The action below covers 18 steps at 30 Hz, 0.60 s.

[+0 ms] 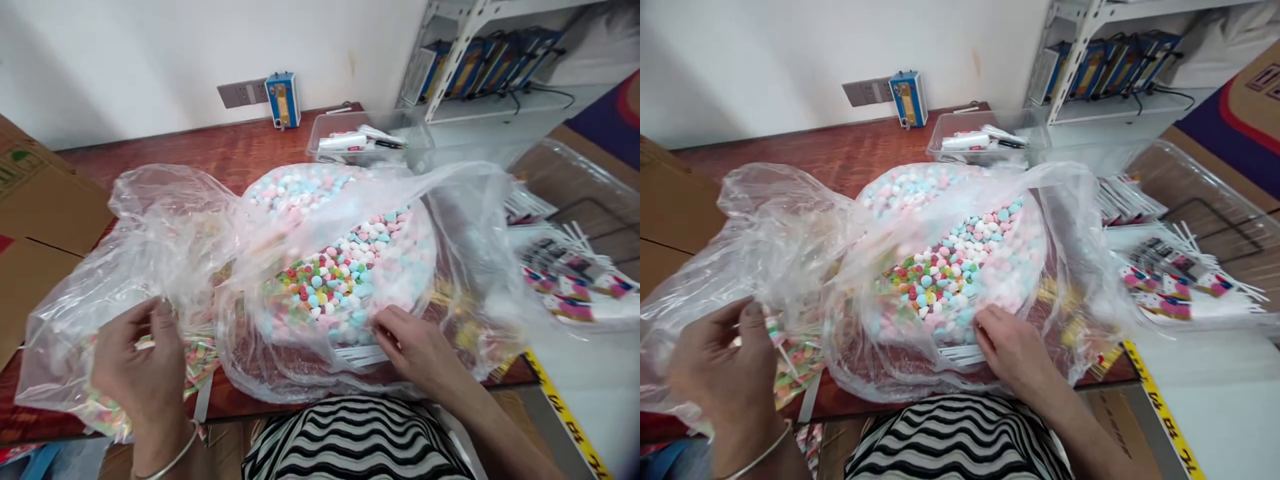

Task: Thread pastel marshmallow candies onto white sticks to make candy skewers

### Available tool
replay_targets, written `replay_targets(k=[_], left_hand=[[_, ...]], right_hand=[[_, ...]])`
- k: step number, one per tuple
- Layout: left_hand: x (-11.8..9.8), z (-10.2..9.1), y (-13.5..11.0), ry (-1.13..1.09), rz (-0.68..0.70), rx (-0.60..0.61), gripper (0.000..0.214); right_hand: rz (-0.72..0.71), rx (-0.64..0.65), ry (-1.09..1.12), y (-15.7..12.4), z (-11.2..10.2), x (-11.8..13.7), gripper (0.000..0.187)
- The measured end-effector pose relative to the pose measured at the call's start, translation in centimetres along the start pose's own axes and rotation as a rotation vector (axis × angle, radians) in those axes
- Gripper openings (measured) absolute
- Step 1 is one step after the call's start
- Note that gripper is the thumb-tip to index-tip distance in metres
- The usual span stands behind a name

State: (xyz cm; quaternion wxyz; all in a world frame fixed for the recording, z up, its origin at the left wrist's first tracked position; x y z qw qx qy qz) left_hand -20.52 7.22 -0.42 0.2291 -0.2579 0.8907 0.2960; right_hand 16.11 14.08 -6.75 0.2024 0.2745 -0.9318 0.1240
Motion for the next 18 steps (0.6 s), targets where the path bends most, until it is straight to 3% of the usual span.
replay_targets(k=[1, 4, 8, 11, 18], left_hand=[[-2.2, 0.9, -0.7, -0.059, 0.083, 0.038, 0.024], [-8.2, 5.1, -3.3, -0.305, 0.301, 0.323, 0.014], [-13.0, 10.0, -6.9, -0.532, 0.413, 0.706, 0.014], [-13.7, 12.1, -8.3, -0.635, 0.339, 0.85, 0.014], [-13.9, 14.7, -11.9, -0.907, -0.062, 1.188, 0.017]], right_hand=[[-0.023, 0.042, -0.035, -0.4, 0.6, 0.4, 0.012], [-0.029, 0.08, -0.173, -1.0, 2.3, 0.9, 0.011], [0.018, 0.038, -0.215, -1.4, 3.6, 0.2, 0.018], [0.007, -0.025, -0.144, -2.0, 2.4, -0.3, 0.017], [-0.074, -0.284, 0.006, -3.3, -2.2, 1.2, 0.021]])
Point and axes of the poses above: each hand's wrist, its own y-axis towards the middle knuckle, its own z-axis out of the palm, x = y × z, the point moved 7 cm from there along y, towards the middle knuckle, and after that the axes turned 9 degrees about x, right-handed, at the moved point
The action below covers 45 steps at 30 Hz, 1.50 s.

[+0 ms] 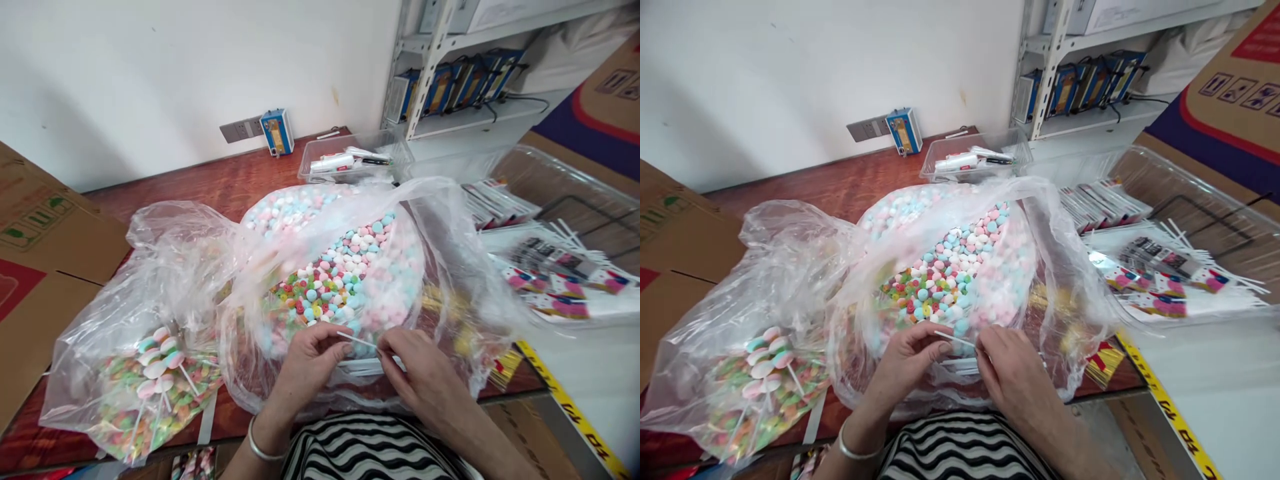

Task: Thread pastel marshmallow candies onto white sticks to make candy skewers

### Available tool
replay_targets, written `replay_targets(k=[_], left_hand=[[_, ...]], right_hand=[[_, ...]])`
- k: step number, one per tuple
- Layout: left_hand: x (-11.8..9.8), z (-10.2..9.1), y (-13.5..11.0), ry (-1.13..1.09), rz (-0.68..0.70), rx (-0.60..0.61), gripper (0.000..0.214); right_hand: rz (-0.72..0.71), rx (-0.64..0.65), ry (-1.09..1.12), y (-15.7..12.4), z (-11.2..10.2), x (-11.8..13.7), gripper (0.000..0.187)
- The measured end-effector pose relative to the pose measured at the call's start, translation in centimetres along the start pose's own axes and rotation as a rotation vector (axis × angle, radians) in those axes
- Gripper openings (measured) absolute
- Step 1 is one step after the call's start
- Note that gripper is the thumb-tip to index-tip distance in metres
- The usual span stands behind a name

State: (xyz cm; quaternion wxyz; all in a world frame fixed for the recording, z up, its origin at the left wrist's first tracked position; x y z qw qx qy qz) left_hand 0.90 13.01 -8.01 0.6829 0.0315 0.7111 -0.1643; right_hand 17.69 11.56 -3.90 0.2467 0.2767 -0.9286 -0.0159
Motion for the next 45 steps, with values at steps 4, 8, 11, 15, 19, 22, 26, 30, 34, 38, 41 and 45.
replay_targets(k=[4, 8, 11, 15, 19, 22, 26, 30, 34, 38, 41, 45], left_hand=[[-0.2, 0.7, 0.1, -0.181, -0.039, -0.039, 0.017], [-0.6, 0.9, 0.1, -0.245, -0.05, -0.038, 0.021], [-0.4, 1.0, 0.3, -0.267, -0.051, -0.03, 0.021], [-0.3, 0.1, 0.3, -0.271, -0.001, -0.079, 0.016], [-3.3, -2.8, -1.9, -0.097, 0.349, -0.35, 0.011], [-6.4, -0.8, -3.2, 0.252, 0.611, -0.183, 0.04], [-7.1, 4.4, -3.7, 0.643, 0.886, 0.138, 0.053], [-5.6, 5.0, -2.2, 0.883, 0.893, 0.096, 0.046], [-4.6, -0.1, 0.9, 1.027, 0.619, -0.21, 0.026], [-3.7, -3.8, 4.1, 1.182, 0.351, -0.306, 0.016], [-3.2, -4.4, 6.1, 1.218, 0.222, -0.247, 0.02], [-2.8, -4.9, 7.7, 1.18, 0.05, -0.188, 0.019]], right_hand=[[-0.031, -0.068, 0.086, 0.4, -0.1, 0.8, 0.019], [-0.043, -0.094, 0.119, 0.7, 0.2, 0.7, 0.017], [-0.041, -0.1, 0.137, 0.9, 0.3, 0.6, 0.017], [-0.014, -0.208, 0.186, 0.3, -0.7, 0.3, 0.01], [0.143, -0.294, 0.451, -0.7, -1.3, -1.2, 0.009], [0.364, -0.1, 1.045, 0.1, 1.4, -2.4, 0.033], [0.541, -0.169, 1.586, 1.8, 3.1, -2.7, 0.046], [0.611, -0.288, 1.577, 1.9, 2.7, -4.3, 0.044], [0.578, -0.166, 1.187, 1.1, 2.3, -5.8, 0.042], [0.407, -0.177, 0.699, 1.1, 1.2, -5.6, 0.032], [0.295, -0.157, 0.536, 1.7, 1.1, -4.7, 0.027], [0.247, -0.122, 0.457, 2.1, 1.2, -4.2, 0.025]])
Point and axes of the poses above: each hand's wrist, its own y-axis towards the middle knuckle, its own z-axis out of the palm, x = y × z, the point moved 7 cm from there along y, towards the middle knuckle, and after that the axes turned 9 degrees about x, right-handed, at the moved point
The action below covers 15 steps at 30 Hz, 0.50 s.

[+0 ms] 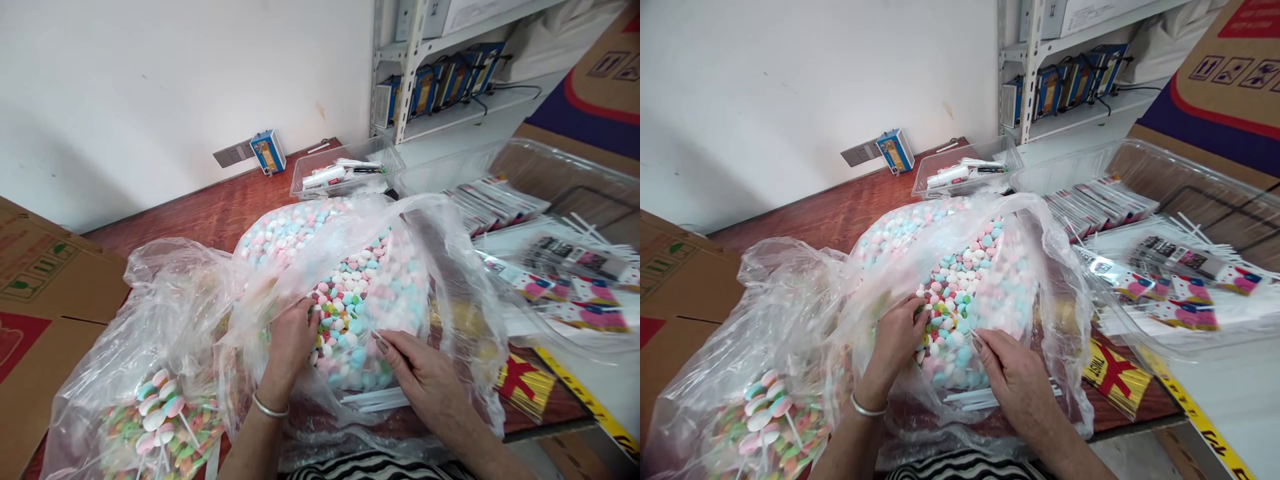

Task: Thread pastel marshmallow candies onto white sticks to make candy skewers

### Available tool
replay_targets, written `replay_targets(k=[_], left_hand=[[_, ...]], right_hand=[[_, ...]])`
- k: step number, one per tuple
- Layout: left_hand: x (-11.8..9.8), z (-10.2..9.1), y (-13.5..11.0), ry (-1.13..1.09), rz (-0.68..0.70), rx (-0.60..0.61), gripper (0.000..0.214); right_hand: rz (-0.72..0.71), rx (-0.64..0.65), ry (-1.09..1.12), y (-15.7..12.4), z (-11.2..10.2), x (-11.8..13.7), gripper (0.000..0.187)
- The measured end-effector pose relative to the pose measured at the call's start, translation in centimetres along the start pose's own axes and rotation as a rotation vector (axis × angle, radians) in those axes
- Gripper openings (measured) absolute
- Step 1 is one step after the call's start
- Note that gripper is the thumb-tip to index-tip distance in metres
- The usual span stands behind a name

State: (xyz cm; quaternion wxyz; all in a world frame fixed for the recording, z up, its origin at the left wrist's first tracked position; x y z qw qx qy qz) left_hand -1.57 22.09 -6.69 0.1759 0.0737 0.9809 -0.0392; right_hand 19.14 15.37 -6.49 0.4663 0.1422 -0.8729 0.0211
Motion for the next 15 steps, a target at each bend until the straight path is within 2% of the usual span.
replay_targets(k=[3, 8, 11, 15], left_hand=[[0.9, -0.5, 0.5, -0.132, -0.062, 0.019, 0.018], [3.1, -2.1, -0.5, -0.371, -0.159, -0.151, 0.023], [3.2, -2.3, -1.6, -0.335, -0.159, -0.206, 0.025], [2.5, -1.3, -2.7, -0.147, -0.105, -0.218, 0.021]], right_hand=[[-0.015, 0.005, -0.019, -0.2, 0.1, -0.3, 0.025], [-0.015, 0.018, -0.019, -0.2, 0.3, -0.7, 0.025], [-0.019, 0.053, -0.002, -0.1, 0.9, -0.6, 0.025], [-0.026, 0.084, -0.012, -0.2, 1.5, -0.6, 0.025]])
Point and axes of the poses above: each hand's wrist, its own y-axis towards the middle knuckle, its own z-axis out of the palm, x = y × z, the point moved 7 cm from there along y, towards the middle knuckle, and after that the axes turned 9 degrees about x, right-handed, at the moved point
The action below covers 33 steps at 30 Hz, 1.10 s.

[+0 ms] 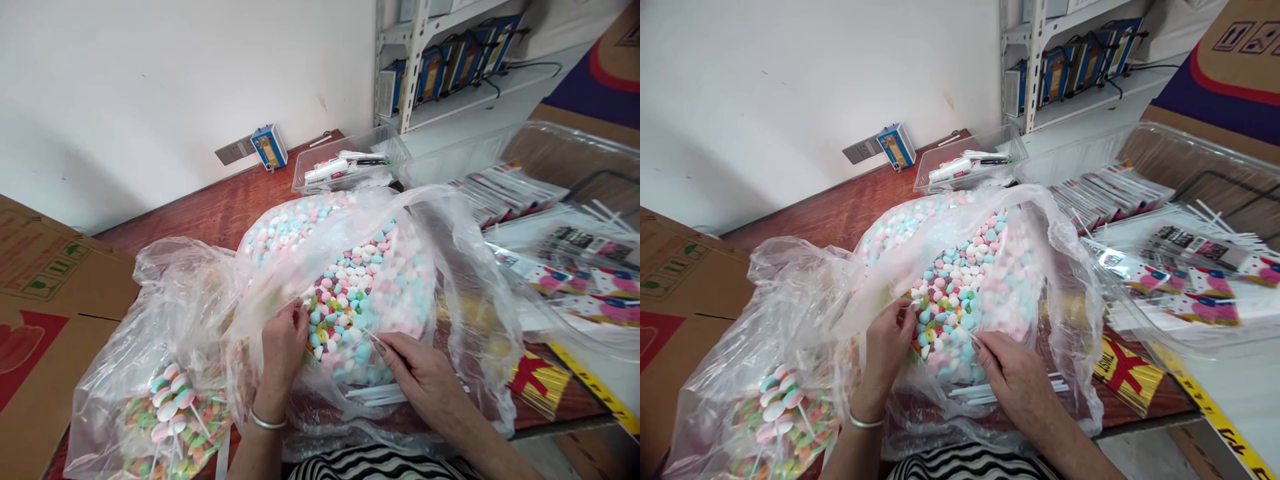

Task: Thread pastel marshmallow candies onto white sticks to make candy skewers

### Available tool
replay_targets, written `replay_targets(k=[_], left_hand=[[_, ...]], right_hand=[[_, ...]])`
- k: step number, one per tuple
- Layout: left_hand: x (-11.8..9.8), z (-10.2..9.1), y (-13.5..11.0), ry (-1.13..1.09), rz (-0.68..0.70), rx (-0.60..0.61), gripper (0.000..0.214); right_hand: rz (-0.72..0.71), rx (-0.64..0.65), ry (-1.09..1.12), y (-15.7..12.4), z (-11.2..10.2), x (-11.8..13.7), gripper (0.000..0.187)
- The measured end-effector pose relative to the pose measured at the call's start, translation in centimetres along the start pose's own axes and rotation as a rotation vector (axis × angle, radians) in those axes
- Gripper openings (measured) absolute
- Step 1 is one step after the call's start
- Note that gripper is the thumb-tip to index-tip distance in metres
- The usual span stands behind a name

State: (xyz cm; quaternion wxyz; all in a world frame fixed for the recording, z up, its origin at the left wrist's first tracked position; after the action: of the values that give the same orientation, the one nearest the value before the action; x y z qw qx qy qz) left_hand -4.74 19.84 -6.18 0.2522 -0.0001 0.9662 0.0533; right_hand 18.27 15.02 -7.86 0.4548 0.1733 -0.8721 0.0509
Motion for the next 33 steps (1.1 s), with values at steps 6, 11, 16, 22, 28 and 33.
replay_targets(k=[6, 11, 16, 22, 28, 33], left_hand=[[-1.1, 1.1, -1.7, -0.059, 0.097, 0.031, 0.014], [-0.5, 1.3, -1.8, -0.395, -0.035, 0.103, 0.02], [1.2, 2.4, -1.6, -0.747, -0.256, 0.182, 0.032], [2.2, 2.9, -1.5, -0.957, -0.358, 0.181, 0.036], [2.6, 3.3, -1.7, -0.98, -0.337, 0.218, 0.033], [2.8, 2.9, -1.9, -0.981, -0.381, 0.127, 0.036]], right_hand=[[-0.01, 0.014, 0.019, -0.1, 0.3, 0.0, 0.025], [0.012, 0.054, 0.037, 0.3, 1.0, 0.1, 0.025], [0.102, 0.117, 0.176, 2.2, 2.0, 0.9, 0.024], [0.082, 0.202, 0.084, 6.4, 3.8, 3.2, 0.024], [0.098, 0.252, -0.047, 8.7, 6.3, 3.2, 0.018], [0.117, 0.206, -0.039, 8.5, 6.0, 2.9, 0.019]])
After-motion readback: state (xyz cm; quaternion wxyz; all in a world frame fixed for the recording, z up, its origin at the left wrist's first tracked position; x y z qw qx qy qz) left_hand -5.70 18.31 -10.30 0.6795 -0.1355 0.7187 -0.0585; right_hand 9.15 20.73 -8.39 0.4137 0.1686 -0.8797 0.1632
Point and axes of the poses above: each hand's wrist, its own y-axis towards the middle knuckle, its own z-axis out of the palm, x = y × z, the point moved 7 cm from there along y, towards the middle knuckle, and after that the axes turned 9 degrees about x, right-handed, at the moved point
